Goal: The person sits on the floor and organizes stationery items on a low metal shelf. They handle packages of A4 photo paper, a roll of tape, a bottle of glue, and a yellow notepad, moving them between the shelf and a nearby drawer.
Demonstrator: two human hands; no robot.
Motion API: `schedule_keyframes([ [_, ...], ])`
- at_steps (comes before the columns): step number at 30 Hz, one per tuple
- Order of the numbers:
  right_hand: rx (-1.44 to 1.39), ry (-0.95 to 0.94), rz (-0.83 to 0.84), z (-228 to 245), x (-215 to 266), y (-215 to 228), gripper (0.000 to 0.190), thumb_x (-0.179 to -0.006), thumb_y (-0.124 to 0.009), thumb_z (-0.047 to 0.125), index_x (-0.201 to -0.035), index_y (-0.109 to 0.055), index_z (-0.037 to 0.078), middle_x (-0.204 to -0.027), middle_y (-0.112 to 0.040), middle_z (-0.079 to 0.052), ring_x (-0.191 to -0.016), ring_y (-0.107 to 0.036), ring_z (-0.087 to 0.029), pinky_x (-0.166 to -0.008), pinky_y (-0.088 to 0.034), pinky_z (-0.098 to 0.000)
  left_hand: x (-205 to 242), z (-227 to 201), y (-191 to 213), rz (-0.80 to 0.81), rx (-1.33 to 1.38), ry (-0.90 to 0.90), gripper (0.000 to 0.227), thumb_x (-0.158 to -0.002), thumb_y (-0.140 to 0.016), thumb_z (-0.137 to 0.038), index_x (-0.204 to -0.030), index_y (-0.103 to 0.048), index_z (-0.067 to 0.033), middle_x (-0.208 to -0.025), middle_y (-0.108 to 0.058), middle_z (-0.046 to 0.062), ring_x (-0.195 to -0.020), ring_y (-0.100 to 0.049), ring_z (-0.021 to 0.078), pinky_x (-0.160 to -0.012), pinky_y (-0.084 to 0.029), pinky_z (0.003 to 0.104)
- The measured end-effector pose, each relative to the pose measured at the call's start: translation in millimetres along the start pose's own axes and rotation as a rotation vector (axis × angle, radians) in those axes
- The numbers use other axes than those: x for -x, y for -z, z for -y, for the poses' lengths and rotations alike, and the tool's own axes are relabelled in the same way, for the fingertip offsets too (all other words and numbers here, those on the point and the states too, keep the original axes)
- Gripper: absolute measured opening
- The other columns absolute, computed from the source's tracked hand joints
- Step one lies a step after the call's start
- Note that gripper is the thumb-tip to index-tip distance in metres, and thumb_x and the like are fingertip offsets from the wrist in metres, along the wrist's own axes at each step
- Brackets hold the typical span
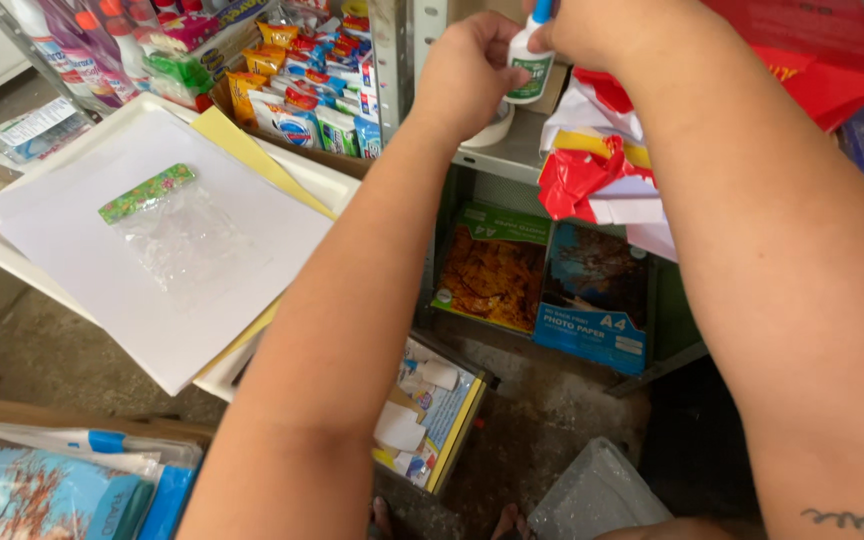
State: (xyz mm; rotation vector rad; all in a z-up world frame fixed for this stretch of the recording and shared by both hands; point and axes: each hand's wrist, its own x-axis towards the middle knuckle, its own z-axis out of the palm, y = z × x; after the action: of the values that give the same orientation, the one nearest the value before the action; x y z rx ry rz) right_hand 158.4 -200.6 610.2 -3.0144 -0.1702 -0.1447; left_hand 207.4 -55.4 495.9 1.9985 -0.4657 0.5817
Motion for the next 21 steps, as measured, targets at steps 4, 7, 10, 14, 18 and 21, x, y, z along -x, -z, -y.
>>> schedule_keyframes([
  [4, 0.182, 0.111, -0.092, -5, -24, -4, 0.022, -0.097, -0.078, 0.038, -0.117, -0.072, 0.032, -0.113, -0.072, -0.008, -0.098, -0.066, -0.036, -0.075, -0.050, -0.0541, -20, 20, -26, 0.053, 0.043, 0.093, 0.034, -0.070, -0.089, -0.011, -0.097, -0.072, -0.0215, -0.078, -0.074, -0.006, -0.072, -0.068, 0.0124, -0.068, -0.052, 0.034],
  [7, 0.305, 0.049, -0.088, -5, -34, -5, 0.016, -0.095, -0.074, 0.037, -0.111, -0.077, 0.036, -0.109, -0.075, -0.004, -0.101, -0.068, -0.035, -0.078, -0.054, -0.0505, -25, 22, -38, 0.124, -0.059, 0.127, 0.035, -0.073, -0.086, -0.018, -0.105, -0.075, -0.0263, -0.084, -0.077, -0.007, -0.081, -0.073, 0.0166, -0.074, -0.053, 0.037],
  [10, 0.413, 0.056, -0.012, -10, -44, -18, 0.026, -0.091, -0.071, 0.021, -0.108, -0.080, 0.038, -0.112, -0.075, -0.001, -0.105, -0.069, -0.031, -0.080, -0.055, -0.0479, -21, 25, -49, 0.225, -0.058, 0.230, 0.029, -0.079, -0.080, -0.018, -0.104, -0.074, -0.0304, -0.085, -0.073, -0.011, -0.087, -0.069, 0.0159, -0.073, -0.051, 0.038],
  [14, 0.489, 0.064, 0.005, -16, -58, -33, 0.044, -0.085, -0.067, 0.005, -0.114, -0.078, 0.037, -0.117, -0.074, -0.003, -0.104, -0.070, -0.037, -0.074, -0.059, -0.0520, -25, 32, -55, 0.280, -0.137, 0.213, 0.026, -0.081, -0.078, -0.021, -0.102, -0.071, -0.0330, -0.091, -0.075, -0.014, -0.094, -0.070, 0.0159, -0.082, -0.051, 0.037],
  [18, 0.607, 0.072, -0.006, -16, -71, -44, 0.035, -0.088, -0.067, 0.011, -0.121, -0.076, 0.016, -0.119, -0.075, -0.016, -0.101, -0.073, -0.044, -0.070, -0.062, -0.0544, -28, 35, -54, 0.317, -0.238, 0.179, 0.033, -0.083, -0.076, -0.024, -0.111, -0.062, -0.0347, -0.092, -0.072, -0.013, -0.097, -0.070, 0.0196, -0.093, -0.045, 0.042],
  [21, 0.601, 0.032, 0.016, -18, -79, -51, 0.028, -0.087, -0.068, 0.008, -0.113, -0.076, 0.014, -0.104, -0.077, -0.017, -0.088, -0.074, -0.043, -0.062, -0.060, -0.0520, -29, 43, -58, 0.291, -0.218, 0.178, 0.032, -0.080, -0.078, -0.022, -0.108, -0.068, -0.0315, -0.095, -0.075, -0.010, -0.099, -0.070, 0.0216, -0.092, -0.044, 0.043],
])
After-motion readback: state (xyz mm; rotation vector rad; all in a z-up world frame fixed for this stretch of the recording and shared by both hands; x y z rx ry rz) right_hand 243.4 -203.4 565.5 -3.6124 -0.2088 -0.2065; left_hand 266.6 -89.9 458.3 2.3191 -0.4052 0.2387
